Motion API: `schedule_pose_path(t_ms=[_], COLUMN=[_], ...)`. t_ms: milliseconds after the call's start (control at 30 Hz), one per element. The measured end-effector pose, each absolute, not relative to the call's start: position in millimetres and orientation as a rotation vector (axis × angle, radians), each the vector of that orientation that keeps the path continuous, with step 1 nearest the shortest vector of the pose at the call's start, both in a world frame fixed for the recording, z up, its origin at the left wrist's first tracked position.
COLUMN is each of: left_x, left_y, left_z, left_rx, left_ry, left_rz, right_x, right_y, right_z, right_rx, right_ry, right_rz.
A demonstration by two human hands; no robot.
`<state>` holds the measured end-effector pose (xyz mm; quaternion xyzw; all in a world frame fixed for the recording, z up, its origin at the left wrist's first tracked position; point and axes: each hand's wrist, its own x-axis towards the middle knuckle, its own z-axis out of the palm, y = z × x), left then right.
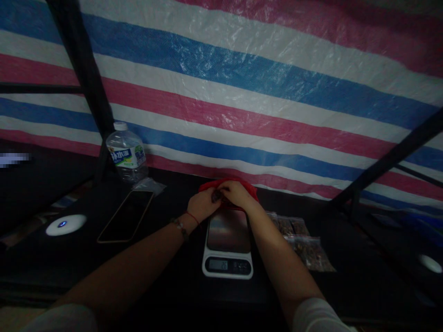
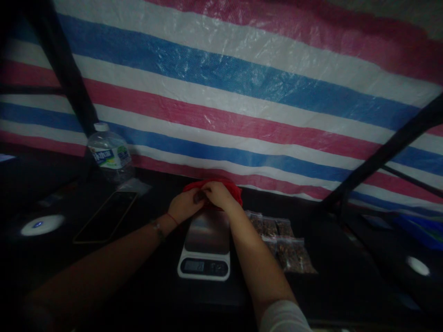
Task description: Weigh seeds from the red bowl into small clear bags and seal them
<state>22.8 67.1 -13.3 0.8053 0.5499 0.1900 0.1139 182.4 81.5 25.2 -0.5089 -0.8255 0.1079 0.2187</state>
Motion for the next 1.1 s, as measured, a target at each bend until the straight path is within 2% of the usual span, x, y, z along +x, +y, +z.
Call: schedule_pose_path(t_ms=[233,400,533,700,1100], left_x=[24,23,22,22,20], left_y=[66,66,65,66,69], left_z=[-13,-13,-10,-9,-11], left_rx=[2.342,2.337,2.311,2.319,2.313], left_ry=[1.644,1.677,1.697,1.687,1.704], left_rz=[0.544,0.569,0.547,0.55,0.58], right_x=[184,190,192,188,189], right_y=[80,84,86,88,87], right_z=[27,23,9,-7,-3], right_rx=[-1.377,-1.517,-1.68,-1.619,-1.569], right_ry=[-2.288,-2.246,-2.387,-2.415,-2.433], right_rz=[0.339,0.153,0.274,0.379,0.434])
